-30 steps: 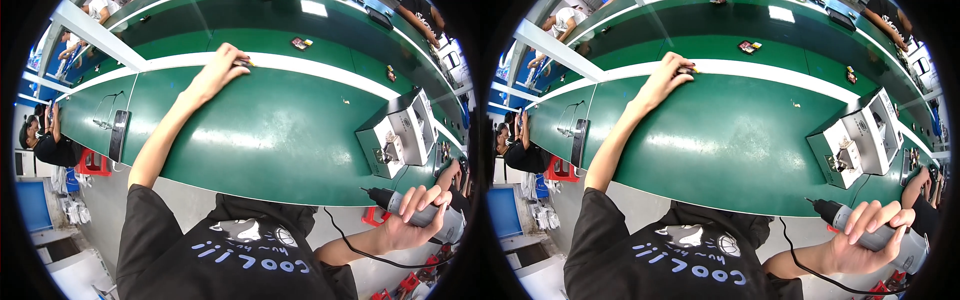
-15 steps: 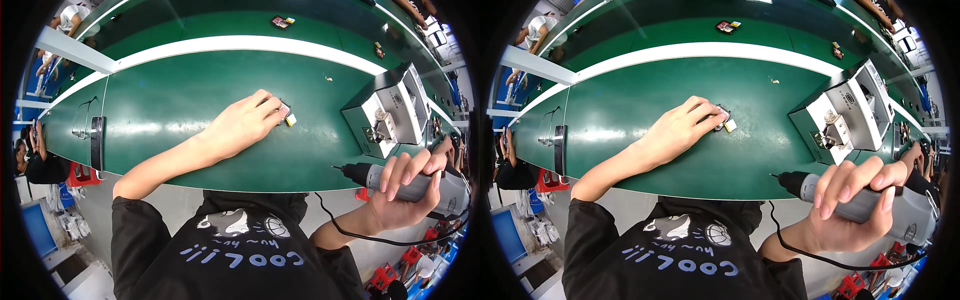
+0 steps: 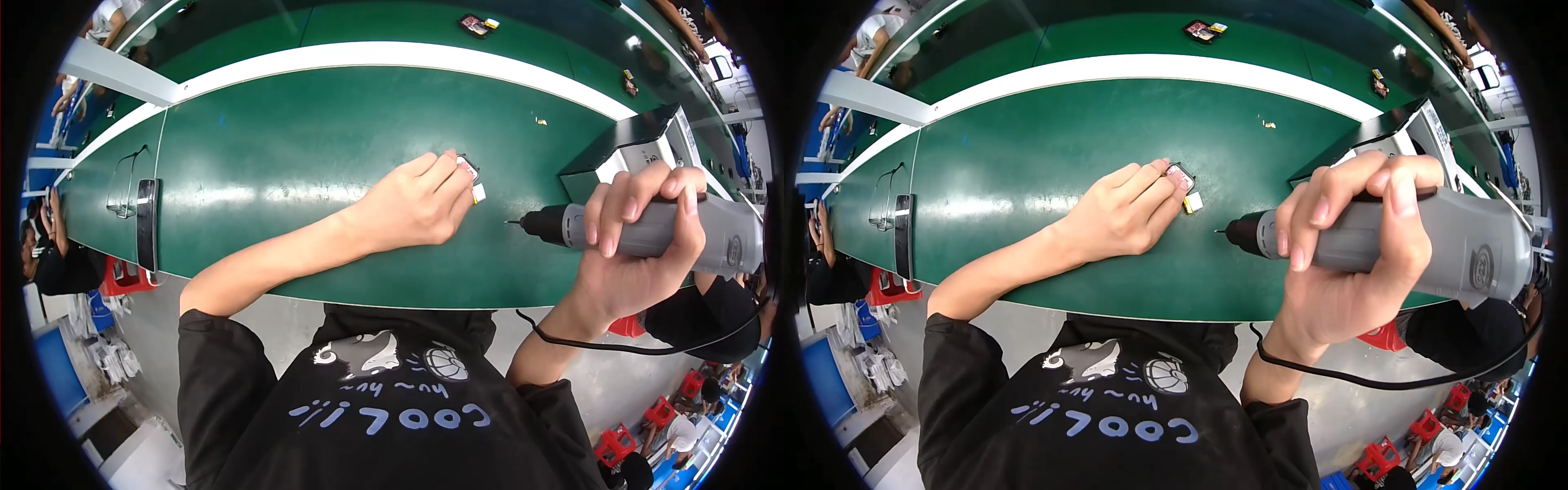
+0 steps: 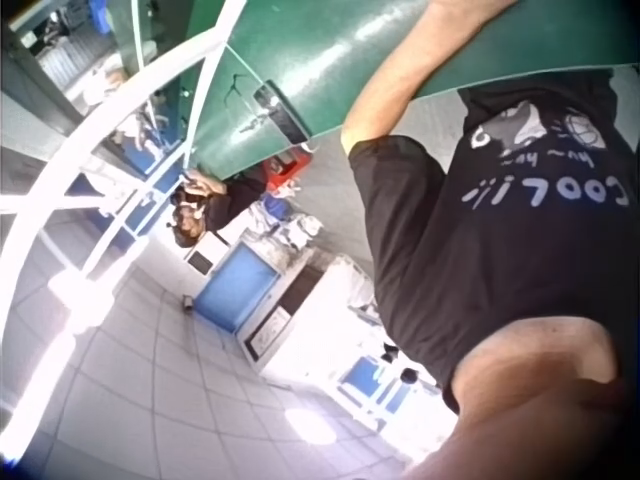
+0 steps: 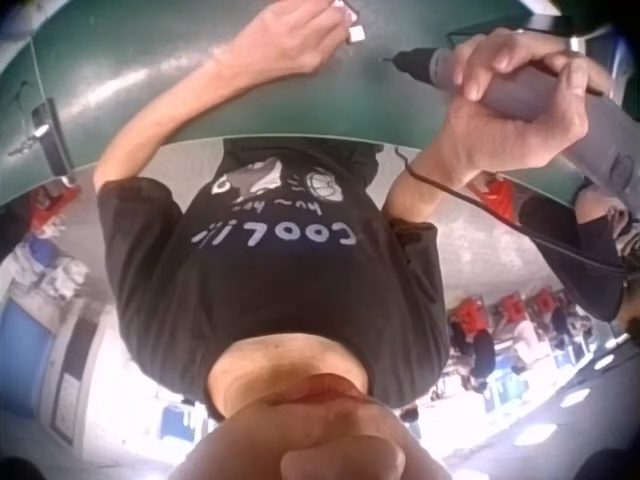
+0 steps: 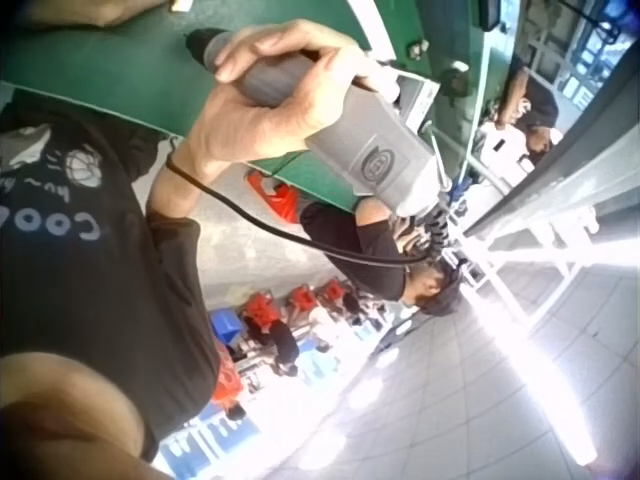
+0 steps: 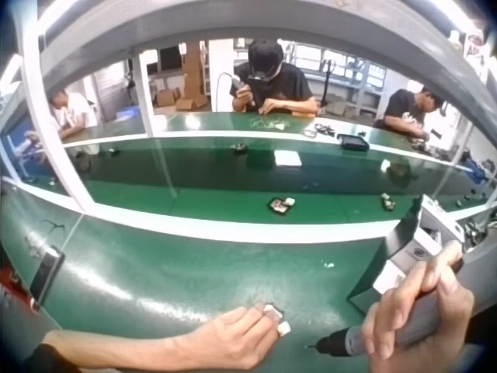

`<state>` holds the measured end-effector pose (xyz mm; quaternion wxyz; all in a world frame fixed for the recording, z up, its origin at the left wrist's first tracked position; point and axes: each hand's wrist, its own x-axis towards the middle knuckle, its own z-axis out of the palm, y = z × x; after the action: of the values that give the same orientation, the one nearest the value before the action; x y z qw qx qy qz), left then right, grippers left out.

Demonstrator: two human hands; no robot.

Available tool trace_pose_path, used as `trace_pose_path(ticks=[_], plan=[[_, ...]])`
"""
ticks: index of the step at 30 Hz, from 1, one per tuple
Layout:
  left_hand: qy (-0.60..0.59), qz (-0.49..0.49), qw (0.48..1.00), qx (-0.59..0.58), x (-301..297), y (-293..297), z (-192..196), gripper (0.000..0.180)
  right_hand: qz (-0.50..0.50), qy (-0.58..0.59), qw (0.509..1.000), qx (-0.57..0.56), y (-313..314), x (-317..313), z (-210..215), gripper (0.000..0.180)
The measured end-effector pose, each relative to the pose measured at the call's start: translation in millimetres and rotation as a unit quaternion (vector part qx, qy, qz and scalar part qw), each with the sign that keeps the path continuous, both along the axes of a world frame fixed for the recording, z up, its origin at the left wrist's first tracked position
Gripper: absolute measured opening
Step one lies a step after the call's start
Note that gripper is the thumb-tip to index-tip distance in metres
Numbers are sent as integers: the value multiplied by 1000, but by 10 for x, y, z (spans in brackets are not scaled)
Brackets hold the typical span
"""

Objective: Assembling small electronic components using an electric screwdriver at a workbench.

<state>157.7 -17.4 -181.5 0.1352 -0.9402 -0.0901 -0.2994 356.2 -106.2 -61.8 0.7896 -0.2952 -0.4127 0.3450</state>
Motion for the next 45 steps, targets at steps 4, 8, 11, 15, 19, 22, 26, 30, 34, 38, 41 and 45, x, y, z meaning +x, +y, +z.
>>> trace_pose_path(ticks=[4,8,11,15,19,22,26,30,34,38,41,45], plan=[[1,1,1000,-6,-26,-127,32,25,-28,-26,999,-35,124,-9,-61,18],[4,-2,1000,26,-68,-222,24,25,4,-15,1000,-26,179,-49,-91,16],[2,-11,1000,20,-90,-217,22,24,19,-3,1000,-14,215,-121,-118,15],[7,-13,1000,10,-98,-200,23,24,22,-6,1000,-7,238,-148,-181,15],[-5,-9,1000,-15,-79,-205,16,20,9,2,1000,-17,256,-193,-232,14],[-12,-10,1000,-27,-58,-214,18,18,-9,-8,1000,-29,245,-223,-229,14],[20,0,1000,6,-64,-253,43,19,-5,-42,999,-31,221,-202,-273,20],[28,4,1000,-8,-60,-257,73,20,-12,-49,998,-29,232,-213,-287,20],[37,5,999,-9,-60,-266,98,21,-6,-41,999,-31,239,-211,-315,20],[38,4,999,-7,-54,-266,76,23,6,-40,999,-32,243,-191,-332,20],[37,1,999,-13,-54,-261,76,24,7,-37,999,-38,247,-173,-371,21],[41,-1,999,-19,-53,-262,81,24,6,-38,999,-36,236,-155,-366,21]])
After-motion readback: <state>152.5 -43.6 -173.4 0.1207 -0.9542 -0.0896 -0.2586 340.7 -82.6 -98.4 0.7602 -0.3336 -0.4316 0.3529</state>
